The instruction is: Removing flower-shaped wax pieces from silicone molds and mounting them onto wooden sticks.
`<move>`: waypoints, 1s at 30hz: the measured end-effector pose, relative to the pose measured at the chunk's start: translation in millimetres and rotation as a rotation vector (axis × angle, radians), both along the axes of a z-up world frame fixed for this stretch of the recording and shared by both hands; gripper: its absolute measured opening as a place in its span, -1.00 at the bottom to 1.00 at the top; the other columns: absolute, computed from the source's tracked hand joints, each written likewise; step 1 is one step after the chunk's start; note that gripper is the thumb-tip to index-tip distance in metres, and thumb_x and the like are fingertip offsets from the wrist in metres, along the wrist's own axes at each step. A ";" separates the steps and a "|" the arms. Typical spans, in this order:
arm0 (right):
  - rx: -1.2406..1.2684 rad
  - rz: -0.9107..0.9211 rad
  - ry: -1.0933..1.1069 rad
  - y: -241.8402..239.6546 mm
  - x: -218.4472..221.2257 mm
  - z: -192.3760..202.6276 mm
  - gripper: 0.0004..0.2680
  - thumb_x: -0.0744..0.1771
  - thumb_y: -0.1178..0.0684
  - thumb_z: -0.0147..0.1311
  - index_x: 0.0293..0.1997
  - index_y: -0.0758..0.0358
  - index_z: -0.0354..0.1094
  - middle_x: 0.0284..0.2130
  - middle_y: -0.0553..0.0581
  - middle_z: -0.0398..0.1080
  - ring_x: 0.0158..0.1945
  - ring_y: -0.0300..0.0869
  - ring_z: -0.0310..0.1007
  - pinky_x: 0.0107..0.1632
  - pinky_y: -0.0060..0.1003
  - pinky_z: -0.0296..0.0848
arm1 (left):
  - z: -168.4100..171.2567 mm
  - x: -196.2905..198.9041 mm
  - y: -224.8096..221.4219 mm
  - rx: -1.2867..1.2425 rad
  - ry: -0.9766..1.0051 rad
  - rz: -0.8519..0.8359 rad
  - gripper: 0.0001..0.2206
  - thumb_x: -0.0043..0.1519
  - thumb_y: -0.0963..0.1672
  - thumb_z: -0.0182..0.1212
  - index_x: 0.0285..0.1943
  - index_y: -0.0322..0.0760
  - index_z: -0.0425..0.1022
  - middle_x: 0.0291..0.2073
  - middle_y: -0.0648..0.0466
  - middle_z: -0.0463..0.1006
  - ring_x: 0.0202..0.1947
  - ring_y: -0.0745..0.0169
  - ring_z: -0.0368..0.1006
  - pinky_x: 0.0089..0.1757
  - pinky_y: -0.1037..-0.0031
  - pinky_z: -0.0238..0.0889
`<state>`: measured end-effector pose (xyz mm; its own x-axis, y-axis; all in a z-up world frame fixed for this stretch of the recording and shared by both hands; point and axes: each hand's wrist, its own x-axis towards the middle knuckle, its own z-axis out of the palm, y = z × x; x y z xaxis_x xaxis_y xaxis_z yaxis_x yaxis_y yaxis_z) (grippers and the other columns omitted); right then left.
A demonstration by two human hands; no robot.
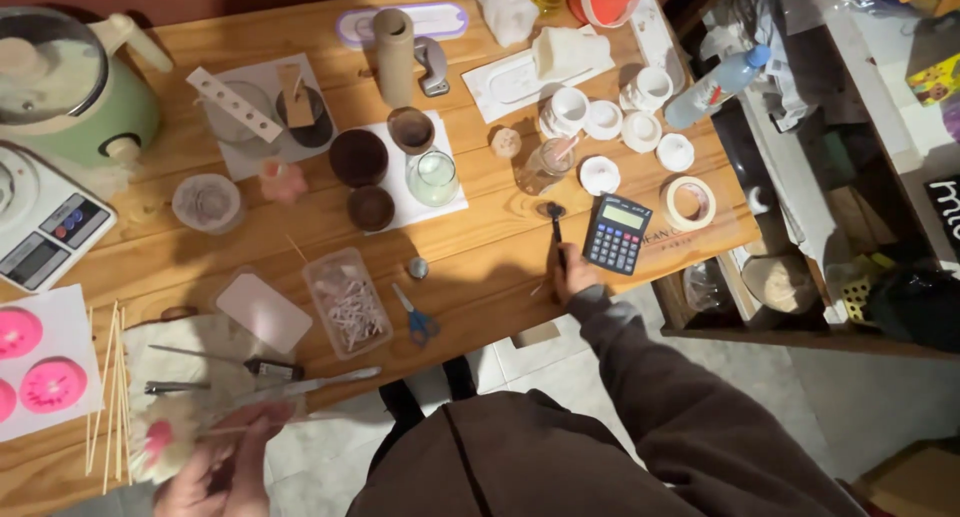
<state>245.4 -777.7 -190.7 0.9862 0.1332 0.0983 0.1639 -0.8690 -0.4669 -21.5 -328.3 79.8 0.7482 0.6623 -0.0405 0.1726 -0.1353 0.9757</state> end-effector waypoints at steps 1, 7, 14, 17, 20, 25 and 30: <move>-0.066 -0.011 0.044 -0.1 6.3 6.1 -0.61 0.26 0.18 0.02 0.24 0.12 0.16 -0.15 0.35 0.48 -0.22 0.26 0.52 -0.17 0.04 0.50 | 5.8 3.2 -0.3 0.014 -0.027 -0.022 -0.90 0.29 -0.36 0.21 -0.27 -0.48 0.47 -0.23 -0.09 0.65 -0.26 0.18 0.63 -0.10 0.52 0.50; -0.342 -0.180 0.024 11.3 11.3 17.3 -0.65 0.30 0.03 0.07 0.25 -0.03 0.24 -0.05 0.25 0.34 -0.30 0.23 0.47 -0.26 0.11 0.49 | 20.3 7.0 6.3 0.044 0.002 -0.030 -0.94 0.25 -0.37 0.23 -0.23 -0.52 0.55 -0.29 -0.07 0.66 -0.31 0.23 0.62 -0.17 0.57 0.48; 0.222 0.136 -0.229 127.5 47.8 42.4 -0.48 0.26 -0.15 0.31 0.18 0.49 0.24 -0.04 0.39 0.36 -0.03 0.11 0.44 0.05 -0.05 0.51 | 13.0 1.5 21.6 0.121 0.003 -0.069 -0.93 0.20 -0.35 0.26 -0.31 -0.49 0.59 -0.30 -0.01 0.70 -0.35 0.26 0.66 -0.21 0.58 0.52; 0.329 0.195 -0.071 187.2 73.1 52.2 -0.40 0.25 -0.08 0.31 0.32 0.51 0.10 0.10 0.41 0.30 0.17 0.15 0.36 0.26 -0.03 0.34 | 18.0 6.0 19.8 0.151 0.076 -0.040 -0.96 0.16 -0.32 0.32 -0.29 -0.45 0.65 -0.34 0.05 0.71 -0.42 0.34 0.63 -0.23 0.61 0.47; 0.297 0.140 -0.151 215.5 91.6 24.2 -0.45 0.26 -0.06 0.30 0.29 0.47 0.16 0.02 0.39 0.35 0.06 0.17 0.41 0.14 -0.05 0.42 | 35.1 17.6 14.2 0.223 0.046 -0.073 -0.94 0.12 -0.30 0.34 -0.35 -0.39 0.68 -0.36 0.18 0.71 -0.59 0.53 0.47 -0.50 0.74 0.20; 0.434 0.091 -0.141 186.1 63.9 52.6 -0.56 0.28 0.03 0.25 0.25 0.42 0.25 -0.03 0.30 0.42 0.00 0.04 0.45 -0.03 -0.17 0.51 | 26.2 46.5 -1.7 0.148 -0.034 -0.259 -0.97 0.11 -0.27 0.31 -0.32 -0.40 0.64 -0.30 0.11 0.75 -0.38 0.37 0.68 -0.34 0.63 0.52; 0.938 0.261 0.113 145.7 -39.6 171.0 -0.89 0.30 0.40 -0.03 -0.26 0.33 0.35 -0.27 0.13 0.45 -0.38 -0.24 0.41 -0.25 -0.41 0.48 | -2.8 110.5 -55.1 0.178 -0.143 -0.485 -0.88 0.16 -0.19 0.33 -0.18 -0.34 0.67 -0.29 0.11 0.75 -0.48 0.37 0.68 -0.40 0.59 0.49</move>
<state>205.8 -631.9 -19.7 0.9469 0.2648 0.1821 0.2099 -0.0803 -0.9744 89.0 -383.5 77.1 0.9599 0.2264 0.1655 -0.0837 -0.3320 0.9396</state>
